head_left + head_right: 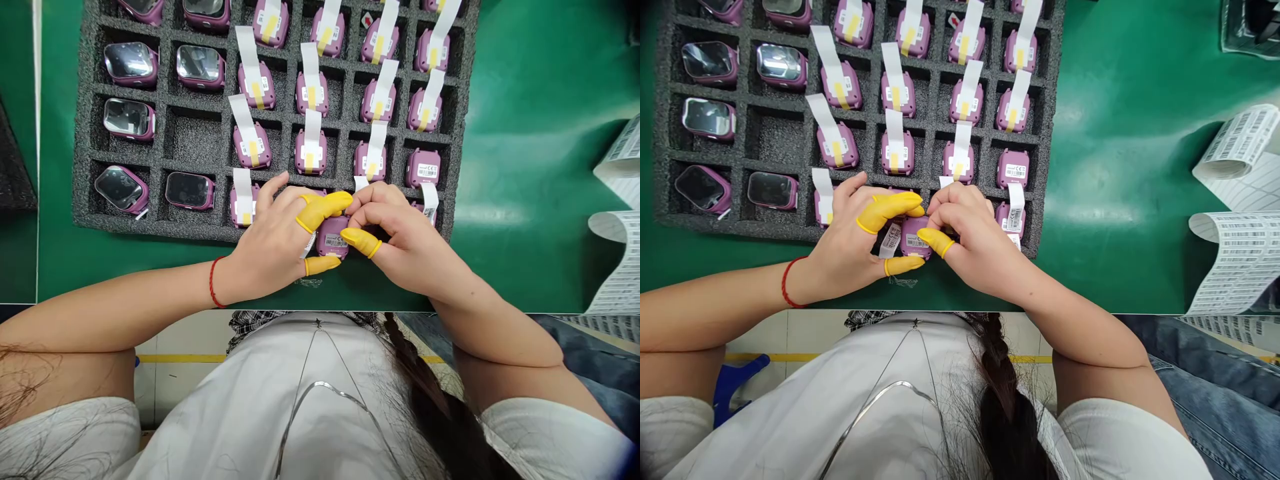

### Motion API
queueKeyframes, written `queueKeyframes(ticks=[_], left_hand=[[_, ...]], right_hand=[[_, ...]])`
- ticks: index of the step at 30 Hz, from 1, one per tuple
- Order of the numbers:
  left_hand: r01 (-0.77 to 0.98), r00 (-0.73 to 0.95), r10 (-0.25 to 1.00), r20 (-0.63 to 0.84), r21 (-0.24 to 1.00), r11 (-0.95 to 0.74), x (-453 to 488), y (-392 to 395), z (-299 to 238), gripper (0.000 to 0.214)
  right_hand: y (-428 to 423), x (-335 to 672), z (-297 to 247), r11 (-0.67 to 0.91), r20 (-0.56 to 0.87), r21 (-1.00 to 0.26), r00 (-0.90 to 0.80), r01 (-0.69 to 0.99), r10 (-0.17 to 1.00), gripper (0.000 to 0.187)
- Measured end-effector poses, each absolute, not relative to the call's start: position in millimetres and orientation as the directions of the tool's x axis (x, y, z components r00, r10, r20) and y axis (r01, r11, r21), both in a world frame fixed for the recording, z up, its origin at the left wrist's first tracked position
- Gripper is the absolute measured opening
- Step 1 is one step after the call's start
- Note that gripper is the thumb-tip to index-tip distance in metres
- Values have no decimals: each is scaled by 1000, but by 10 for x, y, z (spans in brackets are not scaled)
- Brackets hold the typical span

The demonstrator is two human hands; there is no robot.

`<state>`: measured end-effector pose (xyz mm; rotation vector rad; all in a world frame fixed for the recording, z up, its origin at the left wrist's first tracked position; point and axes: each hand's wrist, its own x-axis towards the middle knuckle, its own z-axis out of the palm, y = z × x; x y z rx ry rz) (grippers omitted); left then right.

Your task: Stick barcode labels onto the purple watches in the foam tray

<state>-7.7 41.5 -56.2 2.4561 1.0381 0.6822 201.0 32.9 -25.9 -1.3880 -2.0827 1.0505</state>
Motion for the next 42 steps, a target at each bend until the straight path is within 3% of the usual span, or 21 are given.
queueKeyframes(ticks=[16,22,25,31,36,42], left_hand=[[545,612,741,276,532,-649,-82,423,-572,52],[545,611,740,281,529,-651,-83,419,-576,53],[539,608,728,317,509,-672,-85,412,-570,52],[521,616,690,380,460,-719,-88,414,-585,54],[537,630,689,357,441,-720,-93,412,-574,52],[508,654,672,347,457,-730,-114,405,-564,65]], right_hand=[[294,1997,-299,273,-7,-739,-411,616,912,13],[278,2011,-257,453,163,-562,-444,692,881,14],[307,2039,-281,433,205,-515,-384,739,900,16],[345,1973,-421,387,109,-549,-395,741,912,38],[387,1920,-441,314,68,-628,-351,712,934,39],[422,1909,-437,278,76,-689,-315,670,946,40]])
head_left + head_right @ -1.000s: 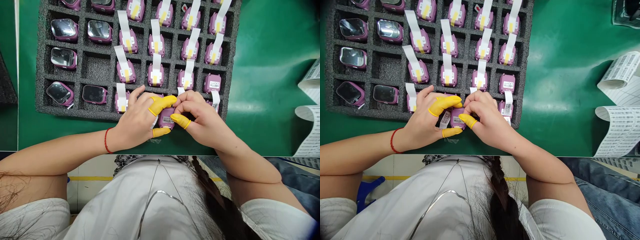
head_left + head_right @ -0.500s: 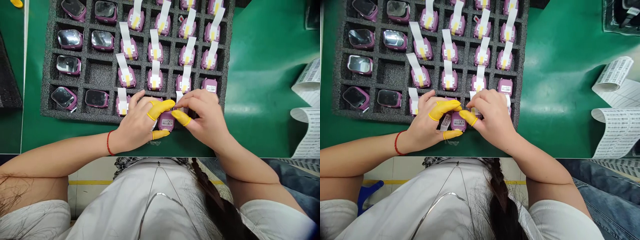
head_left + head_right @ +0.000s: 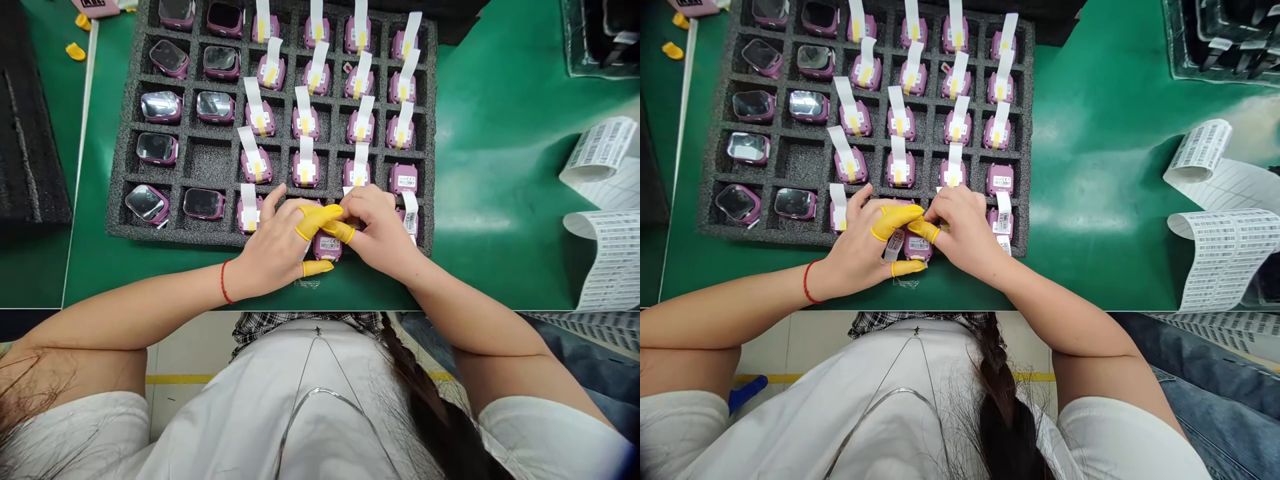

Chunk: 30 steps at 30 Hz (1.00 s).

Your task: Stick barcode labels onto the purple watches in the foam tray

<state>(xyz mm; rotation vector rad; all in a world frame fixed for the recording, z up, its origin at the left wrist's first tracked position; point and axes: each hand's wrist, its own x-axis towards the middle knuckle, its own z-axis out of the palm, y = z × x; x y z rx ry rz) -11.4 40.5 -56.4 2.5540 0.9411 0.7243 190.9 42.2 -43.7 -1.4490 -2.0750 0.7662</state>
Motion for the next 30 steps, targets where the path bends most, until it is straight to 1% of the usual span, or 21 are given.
queueKeyframes(ticks=[3,6,8,10,11,13,15,16,18,20,22,24,27,30], left_hand=[[527,644,689,332,460,-715,-93,402,-575,60],[517,638,700,320,496,-698,-71,375,-531,56],[451,640,694,330,569,-687,-92,358,-444,60],[379,629,705,327,663,-646,-176,380,-320,68],[370,608,728,317,698,-613,-250,416,-251,69],[444,517,806,289,714,-541,-464,545,-127,65],[583,403,876,264,664,-469,-739,743,-58,53],[642,372,896,245,629,-438,-881,855,-52,48],[713,371,912,173,576,-399,-1139,1065,-91,41],[730,411,907,89,564,-386,-1327,1205,-151,38],[716,468,883,32,573,-399,-1445,1250,-178,37],[714,495,869,9,566,-413,-1513,1217,-153,42],[786,451,892,10,469,-403,-1543,1116,-81,49],[852,375,927,22,385,-354,-1468,1046,-75,43]], right_hand=[[430,1918,-433,270,89,-715,-300,645,950,41],[437,1954,-410,266,138,-796,-266,543,954,34],[443,1985,-390,242,149,-842,-224,482,963,30],[450,2009,-381,209,146,-854,-166,476,975,27],[453,2015,-382,202,145,-857,-154,474,977,25],[458,2016,-391,199,147,-862,-146,466,978,25],[458,2010,-399,205,153,-865,-150,457,977,26],[457,2006,-401,208,154,-866,-152,455,976,26],[456,2000,-400,211,156,-863,-156,459,975,27],[457,1998,-397,209,152,-858,-157,469,976,28],[459,1997,-396,210,149,-855,-163,474,975,29],[459,1996,-400,213,148,-854,-170,475,974,29],[454,1998,-410,213,144,-851,-178,481,973,25],[449,2002,-418,216,133,-837,-196,503,972,23]])
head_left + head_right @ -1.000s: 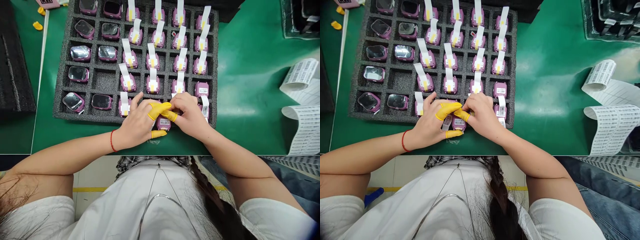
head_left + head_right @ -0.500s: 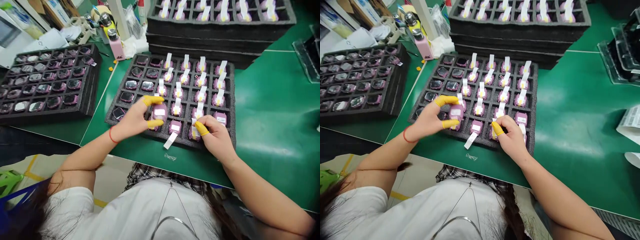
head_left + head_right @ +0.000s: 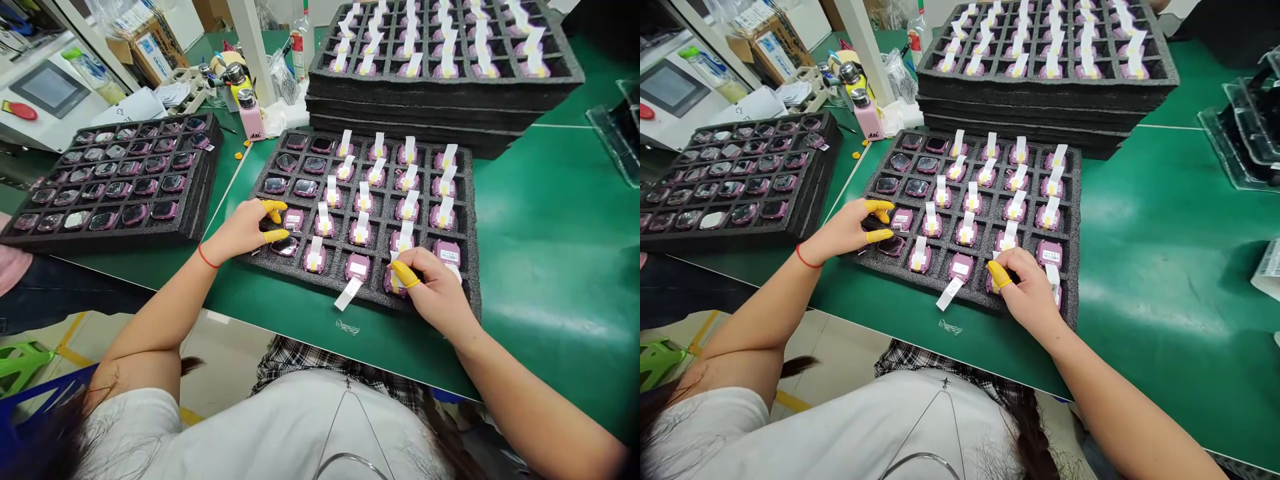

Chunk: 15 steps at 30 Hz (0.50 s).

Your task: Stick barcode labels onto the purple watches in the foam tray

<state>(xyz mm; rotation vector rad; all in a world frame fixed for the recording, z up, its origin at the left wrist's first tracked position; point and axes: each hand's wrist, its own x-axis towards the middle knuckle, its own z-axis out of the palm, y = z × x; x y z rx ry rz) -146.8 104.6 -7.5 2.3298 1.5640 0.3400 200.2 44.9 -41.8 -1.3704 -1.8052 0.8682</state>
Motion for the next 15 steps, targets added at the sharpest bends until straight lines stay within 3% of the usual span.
queueKeyframes(ticks=[4,7,12,15], left_hand=[[907,281,958,51,311,-283,-1284,1062,-166,33],[924,223,974,42,310,-225,-1222,1115,-191,39],[923,270,963,10,282,-262,-1254,1069,-87,35],[931,279,956,90,217,-292,-1241,975,-66,28]], right_hand=[[450,2010,-420,228,128,-817,-218,529,967,26],[452,2016,-428,237,134,-815,-226,529,965,26],[450,2023,-456,258,147,-808,-242,530,959,25],[449,2026,-463,264,145,-802,-255,535,956,25]])
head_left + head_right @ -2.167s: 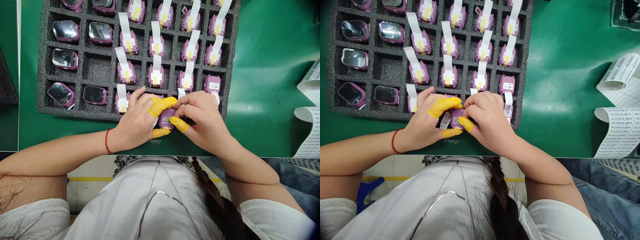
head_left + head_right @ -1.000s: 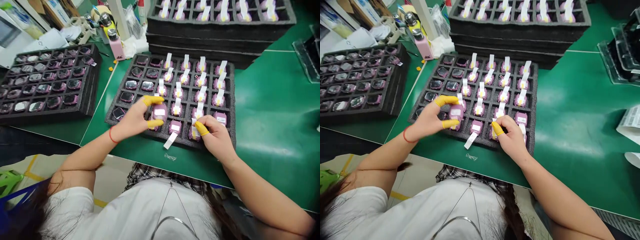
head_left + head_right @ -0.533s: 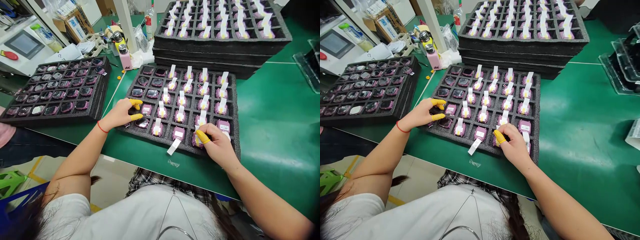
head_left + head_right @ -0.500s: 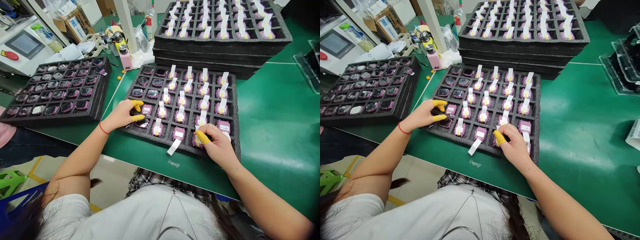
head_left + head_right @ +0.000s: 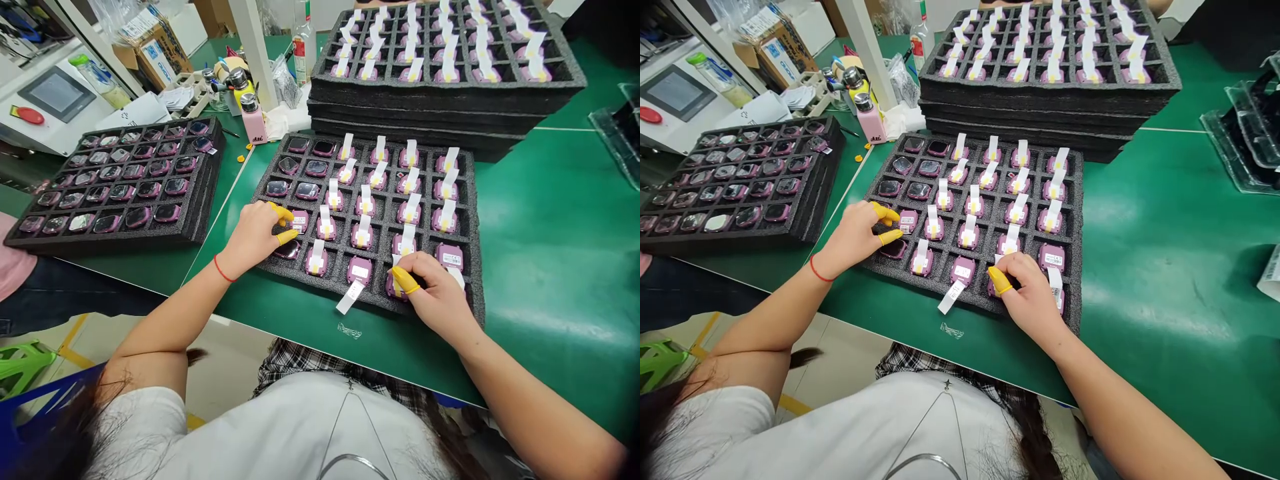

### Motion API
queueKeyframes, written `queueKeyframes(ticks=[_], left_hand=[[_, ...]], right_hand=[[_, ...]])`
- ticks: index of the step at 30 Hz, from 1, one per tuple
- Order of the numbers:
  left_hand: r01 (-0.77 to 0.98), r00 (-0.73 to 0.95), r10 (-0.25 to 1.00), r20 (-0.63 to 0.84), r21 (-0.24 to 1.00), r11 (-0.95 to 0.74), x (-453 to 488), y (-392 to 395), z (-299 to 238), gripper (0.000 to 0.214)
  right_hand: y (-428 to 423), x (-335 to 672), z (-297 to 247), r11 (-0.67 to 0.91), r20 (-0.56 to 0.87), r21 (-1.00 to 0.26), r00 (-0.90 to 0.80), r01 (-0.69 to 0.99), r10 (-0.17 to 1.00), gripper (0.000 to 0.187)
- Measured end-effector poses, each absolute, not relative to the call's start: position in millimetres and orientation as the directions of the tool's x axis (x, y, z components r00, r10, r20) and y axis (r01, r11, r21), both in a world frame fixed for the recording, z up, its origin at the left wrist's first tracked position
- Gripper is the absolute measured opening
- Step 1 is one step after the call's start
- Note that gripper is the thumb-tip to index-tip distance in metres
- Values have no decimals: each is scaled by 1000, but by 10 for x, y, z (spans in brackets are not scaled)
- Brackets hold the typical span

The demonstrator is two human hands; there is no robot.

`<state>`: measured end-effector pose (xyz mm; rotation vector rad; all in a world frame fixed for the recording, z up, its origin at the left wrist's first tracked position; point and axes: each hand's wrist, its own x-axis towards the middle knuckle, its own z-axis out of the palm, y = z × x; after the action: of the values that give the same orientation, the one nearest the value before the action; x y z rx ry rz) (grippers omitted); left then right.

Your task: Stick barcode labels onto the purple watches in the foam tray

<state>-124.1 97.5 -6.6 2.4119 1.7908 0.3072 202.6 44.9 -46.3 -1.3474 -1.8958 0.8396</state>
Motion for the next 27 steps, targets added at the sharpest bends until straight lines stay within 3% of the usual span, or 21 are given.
queueKeyframes(ticks=[4,10,16,20,23,27], left_hand=[[915,342,929,141,176,-363,-1177,908,-157,17],[920,354,929,107,137,-366,-1152,968,-200,22],[875,241,952,191,381,-298,-1293,1146,-45,18],[874,188,954,234,403,-271,-1353,1262,10,20],[841,296,933,206,406,-356,-1351,1278,70,20],[774,535,844,-28,416,-477,-1346,1191,157,23]], right_hand=[[451,2029,-462,263,137,-801,-262,538,955,25],[450,2040,-473,267,137,-799,-269,538,953,24],[446,2055,-489,274,136,-798,-284,536,949,23],[449,2054,-488,280,134,-795,-295,539,946,22],[454,2055,-489,289,139,-791,-302,539,943,22],[454,2063,-496,313,155,-783,-319,537,935,22]])
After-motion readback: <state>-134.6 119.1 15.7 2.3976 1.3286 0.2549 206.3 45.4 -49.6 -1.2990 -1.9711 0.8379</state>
